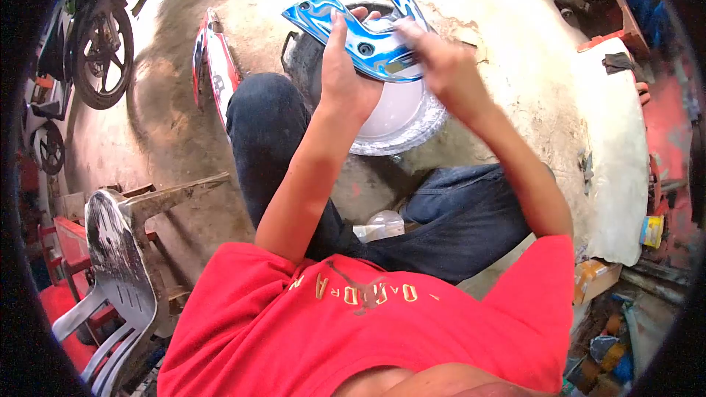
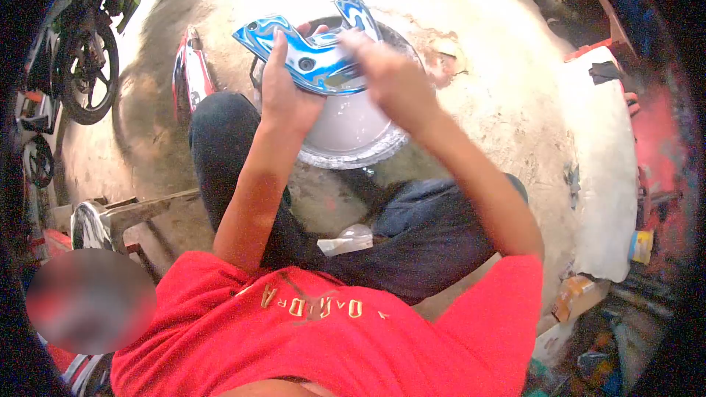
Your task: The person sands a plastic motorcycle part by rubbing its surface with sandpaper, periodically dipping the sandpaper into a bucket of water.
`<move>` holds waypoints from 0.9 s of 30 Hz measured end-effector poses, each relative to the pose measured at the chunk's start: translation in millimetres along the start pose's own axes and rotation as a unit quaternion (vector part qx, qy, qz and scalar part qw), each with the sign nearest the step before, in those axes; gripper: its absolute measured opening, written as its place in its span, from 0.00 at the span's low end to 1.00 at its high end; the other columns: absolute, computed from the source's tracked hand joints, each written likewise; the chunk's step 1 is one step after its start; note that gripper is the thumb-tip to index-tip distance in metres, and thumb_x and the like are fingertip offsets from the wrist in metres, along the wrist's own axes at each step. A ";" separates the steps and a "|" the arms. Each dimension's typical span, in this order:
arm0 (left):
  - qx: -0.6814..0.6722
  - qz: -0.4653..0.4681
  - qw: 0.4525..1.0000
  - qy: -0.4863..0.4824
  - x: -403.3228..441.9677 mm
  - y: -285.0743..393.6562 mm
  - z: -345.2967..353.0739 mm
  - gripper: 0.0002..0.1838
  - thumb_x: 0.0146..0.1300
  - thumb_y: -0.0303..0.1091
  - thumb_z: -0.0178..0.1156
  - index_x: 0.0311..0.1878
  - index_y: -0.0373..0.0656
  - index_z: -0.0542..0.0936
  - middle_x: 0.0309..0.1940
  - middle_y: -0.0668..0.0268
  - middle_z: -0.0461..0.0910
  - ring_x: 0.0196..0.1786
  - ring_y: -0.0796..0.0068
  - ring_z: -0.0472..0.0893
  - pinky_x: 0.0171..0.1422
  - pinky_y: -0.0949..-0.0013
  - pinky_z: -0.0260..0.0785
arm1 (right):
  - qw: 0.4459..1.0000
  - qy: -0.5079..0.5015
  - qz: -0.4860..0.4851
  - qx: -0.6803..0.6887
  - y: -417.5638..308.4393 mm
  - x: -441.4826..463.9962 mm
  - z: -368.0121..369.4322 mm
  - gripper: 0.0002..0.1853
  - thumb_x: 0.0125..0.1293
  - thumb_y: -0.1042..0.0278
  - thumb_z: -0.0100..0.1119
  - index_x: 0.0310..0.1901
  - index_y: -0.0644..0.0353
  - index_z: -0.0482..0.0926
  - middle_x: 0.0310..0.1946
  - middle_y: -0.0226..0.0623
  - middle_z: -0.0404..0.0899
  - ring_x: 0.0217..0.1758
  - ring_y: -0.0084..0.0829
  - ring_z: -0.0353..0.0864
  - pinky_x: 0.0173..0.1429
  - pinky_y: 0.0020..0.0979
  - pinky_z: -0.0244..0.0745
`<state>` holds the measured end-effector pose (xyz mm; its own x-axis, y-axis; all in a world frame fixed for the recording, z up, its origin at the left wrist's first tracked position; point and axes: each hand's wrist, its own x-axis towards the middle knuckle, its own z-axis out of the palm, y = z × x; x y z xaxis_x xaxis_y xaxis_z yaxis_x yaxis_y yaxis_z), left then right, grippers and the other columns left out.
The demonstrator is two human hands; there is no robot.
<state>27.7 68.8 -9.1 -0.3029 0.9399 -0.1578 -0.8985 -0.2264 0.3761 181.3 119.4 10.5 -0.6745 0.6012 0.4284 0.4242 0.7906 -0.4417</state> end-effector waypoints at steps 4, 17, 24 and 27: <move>0.002 0.033 0.999 0.012 -0.4 -5.4 1.7 0.31 0.79 0.60 0.37 0.63 0.39 0.67 0.62 0.49 0.74 0.66 0.51 0.73 0.74 0.47 0.64 | 0.990 0.008 -0.129 -0.054 -25.6 -8.0 13.1 0.26 0.63 0.83 0.50 0.64 0.59 0.77 0.60 0.47 0.80 0.66 0.43 0.78 0.70 0.40 0.73; 0.038 0.084 0.996 -0.024 -7.5 -3.1 2.2 0.32 0.78 0.63 0.36 0.61 0.41 0.67 0.60 0.51 0.75 0.62 0.55 0.76 0.70 0.49 0.68 | 0.999 -0.006 0.030 -0.037 -8.1 4.3 1.9 0.25 0.62 0.84 0.50 0.61 0.61 0.78 0.59 0.49 0.80 0.61 0.46 0.81 0.67 0.41 0.75; 0.028 0.086 0.994 -0.060 -7.9 4.7 -4.4 0.29 0.79 0.61 0.39 0.60 0.43 0.68 0.58 0.54 0.76 0.60 0.56 0.76 0.70 0.49 0.68 | 0.980 0.058 -0.160 -0.107 -24.1 4.6 16.1 0.20 0.64 0.76 0.51 0.58 0.66 0.79 0.55 0.49 0.83 0.57 0.43 0.84 0.63 0.39 0.78; 0.038 0.079 0.995 -0.037 -10.1 4.1 -3.9 0.29 0.79 0.61 0.38 0.60 0.43 0.68 0.58 0.54 0.75 0.61 0.55 0.76 0.70 0.48 0.68 | 0.998 -0.002 0.001 -0.056 -14.4 8.4 8.1 0.24 0.62 0.83 0.50 0.61 0.63 0.78 0.57 0.51 0.81 0.60 0.45 0.82 0.65 0.40 0.76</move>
<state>25.9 57.3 -9.5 -0.4114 0.9111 -0.0240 -0.8137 -0.3553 0.4601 164.6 112.1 14.1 -0.6757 0.6030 0.4239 0.4905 0.7971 -0.3521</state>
